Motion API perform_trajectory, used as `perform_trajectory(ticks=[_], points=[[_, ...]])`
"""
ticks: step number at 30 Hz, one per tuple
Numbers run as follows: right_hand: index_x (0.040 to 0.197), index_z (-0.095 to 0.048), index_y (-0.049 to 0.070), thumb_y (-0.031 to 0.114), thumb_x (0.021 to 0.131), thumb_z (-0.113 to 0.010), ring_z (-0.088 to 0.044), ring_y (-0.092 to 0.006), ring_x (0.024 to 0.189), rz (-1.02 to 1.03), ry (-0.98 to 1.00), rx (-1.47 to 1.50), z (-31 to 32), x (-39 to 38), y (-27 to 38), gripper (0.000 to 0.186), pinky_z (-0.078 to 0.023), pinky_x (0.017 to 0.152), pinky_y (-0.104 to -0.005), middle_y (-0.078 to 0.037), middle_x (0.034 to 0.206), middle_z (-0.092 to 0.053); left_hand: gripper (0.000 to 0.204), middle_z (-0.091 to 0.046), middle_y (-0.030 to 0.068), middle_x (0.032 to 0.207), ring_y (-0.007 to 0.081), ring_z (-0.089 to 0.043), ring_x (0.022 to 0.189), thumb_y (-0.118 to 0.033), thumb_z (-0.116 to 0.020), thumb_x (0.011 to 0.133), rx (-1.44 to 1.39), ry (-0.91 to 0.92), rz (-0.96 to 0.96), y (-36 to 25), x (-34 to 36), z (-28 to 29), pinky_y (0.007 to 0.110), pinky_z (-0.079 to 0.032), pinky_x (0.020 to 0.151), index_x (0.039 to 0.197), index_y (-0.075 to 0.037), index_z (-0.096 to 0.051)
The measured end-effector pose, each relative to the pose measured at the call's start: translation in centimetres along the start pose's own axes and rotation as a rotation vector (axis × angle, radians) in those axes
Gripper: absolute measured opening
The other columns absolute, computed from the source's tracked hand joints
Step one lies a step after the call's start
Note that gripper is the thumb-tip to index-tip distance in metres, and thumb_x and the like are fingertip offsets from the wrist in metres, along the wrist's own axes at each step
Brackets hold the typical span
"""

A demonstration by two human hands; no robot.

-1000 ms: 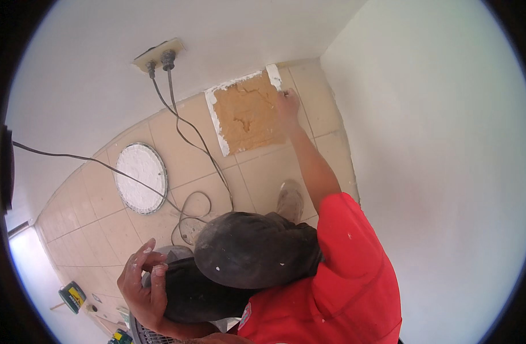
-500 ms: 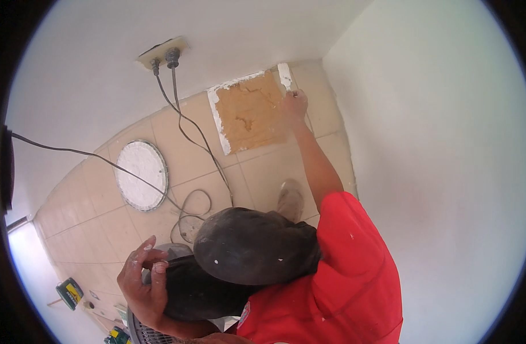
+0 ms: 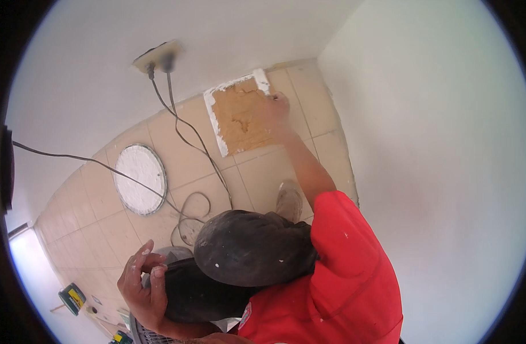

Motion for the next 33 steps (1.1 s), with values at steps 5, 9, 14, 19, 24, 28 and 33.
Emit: perform_trajectory(ticks=[5,9,14,19,24,28,33], points=[[0.079,-0.055,0.006,0.010,0.091,-0.062,-0.045,-0.0088,0.042,-0.112,0.062,0.075,1.5,-0.4,1.1,0.014,-0.032,0.036,-0.0278,-0.003,0.060,-0.053,0.033,-0.072,0.0148,0.089,0.0193,-0.070,0.074,-0.010,-0.064,0.094,0.017,0.012,0.017,-0.2,-0.2,0.2,0.031,-0.055,0.070,0.124,0.003,-0.066],[0.078,-0.053,0.007,0.010,0.091,-0.062,-0.044,-0.0091,0.041,-0.169,0.062,0.197,0.5,0.8,1.9,0.016,-0.031,0.036,-0.0278,-0.003,0.059,-0.052,0.033,-0.072,0.0152,0.089,0.0192,-0.070,0.075,-0.010,-0.064,0.094,0.015,0.038,-0.007,-0.5,0.5,-0.1,0.031,-0.055,0.070,0.125,0.003,-0.066],[0.077,-0.051,0.008,0.010,0.092,-0.061,-0.045,-0.0093,0.043,-0.216,0.082,0.210,0.4,-1.6,2.8,0.018,-0.031,0.037,-0.0275,-0.002,0.059,-0.051,0.033,-0.072,0.0155,0.090,0.0198,-0.070,0.077,-0.009,-0.065,0.094,0.037,0.019,0.034,-0.5,0.0,0.2,0.031,-0.055,0.072,0.125,0.003,-0.066],[0.079,-0.052,0.008,0.011,0.093,-0.061,-0.044,-0.0095,0.042,-0.231,0.060,0.267,-0.2,0.1,3.1,0.017,-0.031,0.036,-0.0272,-0.003,0.059,-0.052,0.032,-0.073,0.0160,0.091,0.0203,-0.071,0.078,-0.008,-0.065,0.094,-0.007,0.007,-0.001,-0.2,0.2,0.0,0.031,-0.056,0.072,0.124,0.003,-0.066],[0.079,-0.052,0.008,0.010,0.092,-0.061,-0.043,-0.0098,0.041,-0.187,0.062,0.173,0.6,-0.7,2.1,0.016,-0.030,0.036,-0.0276,-0.003,0.059,-0.052,0.033,-0.073,0.0163,0.092,0.0203,-0.071,0.078,-0.005,-0.066,0.091,0.029,0.033,0.055,-0.6,0.6,0.2,0.032,-0.056,0.072,0.124,0.003,-0.066],[0.079,-0.052,0.008,0.010,0.092,-0.061,-0.042,-0.0096,0.040,-0.209,0.071,0.201,-0.9,0.4,2.4,0.016,-0.030,0.035,-0.0276,-0.002,0.058,-0.050,0.034,-0.072,0.0156,0.091,0.0197,-0.071,0.076,-0.005,-0.065,0.091,0.014,0.021,0.058,-0.3,0.1,0.0,0.031,-0.056,0.072,0.124,0.003,-0.067],[0.080,-0.053,0.009,0.018,0.094,-0.063,-0.043,-0.0107,0.041,0.249,-0.002,-0.054,5.6,2.4,-2.7,0.020,-0.031,0.037,-0.0289,-0.001,0.060,-0.051,0.034,-0.072,0.0163,0.092,0.0203,-0.071,0.077,-0.005,-0.065,0.091,-0.005,0.044,0.016,-0.4,1.2,0.0,0.032,-0.056,0.072,0.124,0.003,-0.066]])
Point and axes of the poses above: each hand's wrist, its own x-axis towards the middle knuckle, its own z-axis out of the back of the hand, y = z × x, the point moved 5 cm from there along x, towards the middle knuckle
